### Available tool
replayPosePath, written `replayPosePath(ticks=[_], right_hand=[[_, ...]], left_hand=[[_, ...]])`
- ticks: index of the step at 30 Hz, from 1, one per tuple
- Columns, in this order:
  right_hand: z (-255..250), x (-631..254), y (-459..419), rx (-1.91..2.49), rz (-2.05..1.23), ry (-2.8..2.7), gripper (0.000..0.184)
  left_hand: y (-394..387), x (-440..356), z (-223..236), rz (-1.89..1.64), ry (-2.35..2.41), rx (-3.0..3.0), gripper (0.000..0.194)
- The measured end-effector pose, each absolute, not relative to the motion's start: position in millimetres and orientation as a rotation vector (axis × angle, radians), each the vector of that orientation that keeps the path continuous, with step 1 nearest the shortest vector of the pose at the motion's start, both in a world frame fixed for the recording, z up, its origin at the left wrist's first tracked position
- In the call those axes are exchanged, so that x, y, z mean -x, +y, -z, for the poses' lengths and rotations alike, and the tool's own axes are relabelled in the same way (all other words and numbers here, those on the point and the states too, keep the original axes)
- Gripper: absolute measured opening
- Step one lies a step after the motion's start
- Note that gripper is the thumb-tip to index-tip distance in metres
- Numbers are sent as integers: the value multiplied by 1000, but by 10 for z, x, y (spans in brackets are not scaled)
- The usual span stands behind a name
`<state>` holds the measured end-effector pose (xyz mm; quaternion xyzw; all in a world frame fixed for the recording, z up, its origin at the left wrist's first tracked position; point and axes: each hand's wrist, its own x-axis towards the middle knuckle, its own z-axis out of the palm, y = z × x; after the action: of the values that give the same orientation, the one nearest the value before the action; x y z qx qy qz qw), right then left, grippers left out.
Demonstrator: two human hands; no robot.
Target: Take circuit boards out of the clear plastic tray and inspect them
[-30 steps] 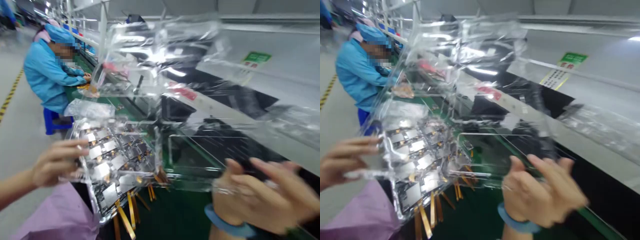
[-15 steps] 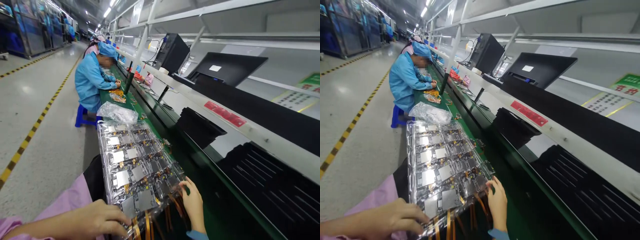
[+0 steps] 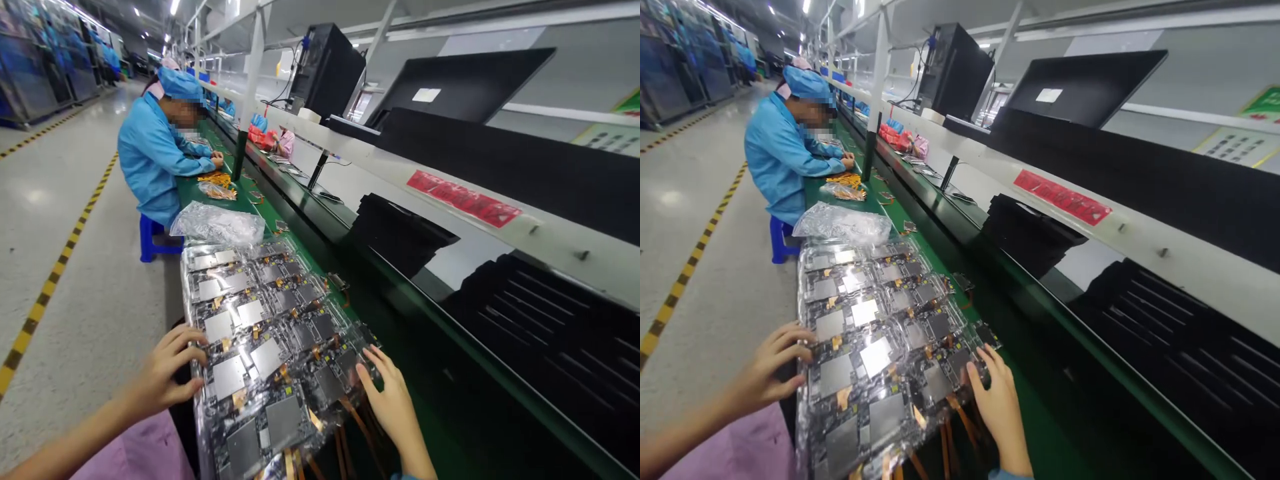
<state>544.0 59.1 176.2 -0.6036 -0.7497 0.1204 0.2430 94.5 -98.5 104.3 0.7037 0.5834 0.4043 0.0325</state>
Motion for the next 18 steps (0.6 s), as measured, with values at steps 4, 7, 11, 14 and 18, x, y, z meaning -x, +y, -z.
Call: replayPosePath(ticks=[4,7,11,14,18], right_hand=[[-1709,-5422,741,1638,-361,-2011,55],[-1737,-5458,746,1668,-401,-2029,54],[-1761,-5516,660,1731,-442,-2087,52],[-1745,-5499,656,1723,-455,-2072,54],[-1769,-5416,711,1664,-535,-2082,53]], left_hand=[[-1006,-1043,-872,-1254,1754,-2273,25],[-1005,-1019,-847,-1289,1725,-2352,27],[-994,-993,-891,-1353,1736,-2286,29],[-950,-995,-924,-1381,1741,-2267,32],[-870,-963,-933,-1367,1747,-2264,32]])
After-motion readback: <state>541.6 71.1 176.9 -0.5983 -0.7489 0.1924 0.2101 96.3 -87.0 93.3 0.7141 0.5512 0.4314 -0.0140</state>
